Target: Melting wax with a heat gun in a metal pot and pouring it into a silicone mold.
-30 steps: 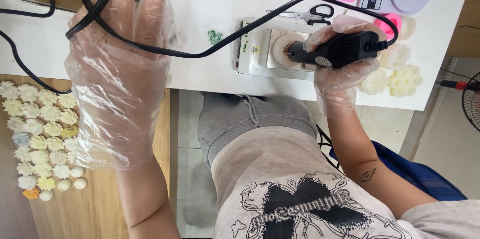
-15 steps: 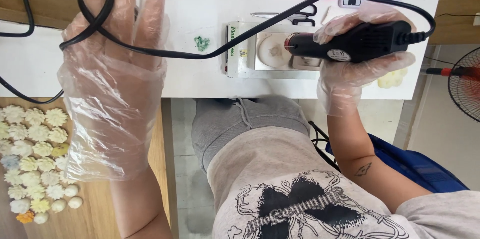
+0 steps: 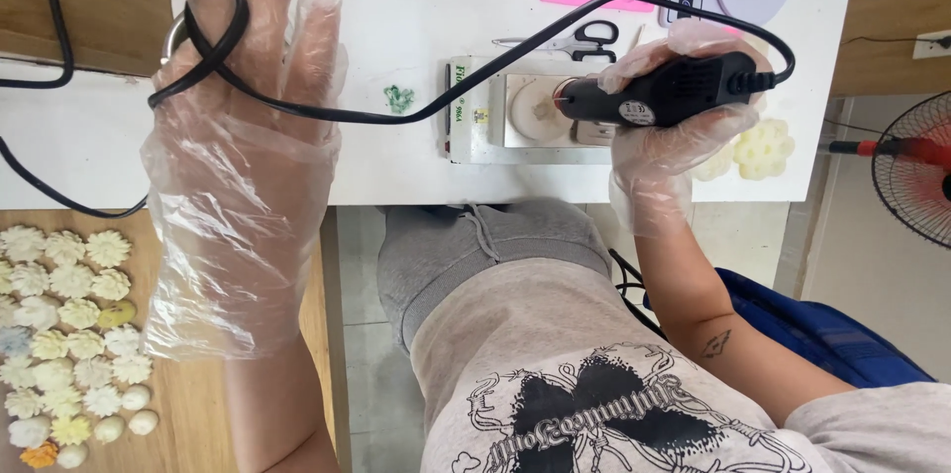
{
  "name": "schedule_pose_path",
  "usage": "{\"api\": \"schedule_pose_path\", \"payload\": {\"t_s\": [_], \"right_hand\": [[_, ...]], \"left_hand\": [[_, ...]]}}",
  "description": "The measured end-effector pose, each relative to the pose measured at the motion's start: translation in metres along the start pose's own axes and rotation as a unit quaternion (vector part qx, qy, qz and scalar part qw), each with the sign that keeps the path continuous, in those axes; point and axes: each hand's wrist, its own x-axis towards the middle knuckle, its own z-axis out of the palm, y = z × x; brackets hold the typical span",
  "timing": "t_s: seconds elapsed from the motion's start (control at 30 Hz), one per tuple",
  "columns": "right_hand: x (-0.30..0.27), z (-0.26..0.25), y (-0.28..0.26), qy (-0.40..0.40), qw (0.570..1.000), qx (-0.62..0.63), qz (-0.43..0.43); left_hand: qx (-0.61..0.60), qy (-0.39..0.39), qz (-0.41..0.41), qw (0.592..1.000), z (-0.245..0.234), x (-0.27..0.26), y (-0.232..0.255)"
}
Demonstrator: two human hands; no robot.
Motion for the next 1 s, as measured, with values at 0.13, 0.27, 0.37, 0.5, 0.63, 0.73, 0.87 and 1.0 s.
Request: {"api": "schedule_pose_path", "payload": {"t_s": [0.13, 0.27, 0.37, 0.5, 0.63, 0.73, 0.87, 1.0], "right_hand": [[0.005, 0.027, -0.004, -0.012, 1.000, -0.018, -0.022], [0.008, 0.091, -0.015, -0.078, 0.985, 0.015, -0.152], [0.003, 0.148, -0.052, -0.160, 0.957, -0.036, -0.241], [0.009, 0.180, -0.069, -0.575, 0.789, -0.131, -0.170], [-0.027, 0.242, -0.015, -0.588, 0.685, 0.057, -0.427], [-0.073, 0.263, 0.015, -0.526, 0.759, 0.053, -0.380], [-0.085, 0.286, 0.038, -0.533, 0.751, -0.090, -0.379], [-0.073, 0.292, 0.035, -0.627, 0.690, -0.299, -0.203]], "left_hand": [[0.012, 0.012, -0.021, 1.000, -0.013, -0.009, -0.006], [0.071, -0.009, -0.089, 0.994, -0.035, -0.019, 0.004], [0.066, 0.088, -0.072, 0.991, -0.031, -0.039, -0.005], [-0.009, 0.197, -0.015, 0.980, -0.032, -0.080, -0.004], [-0.027, 0.197, -0.075, 0.977, -0.025, -0.124, -0.012], [0.012, 0.204, -0.174, 0.963, -0.027, -0.148, -0.034], [0.075, 0.209, -0.193, 0.956, -0.006, -0.179, -0.075], [0.101, 0.095, -0.216, 0.966, 0.025, -0.198, -0.118]]}}
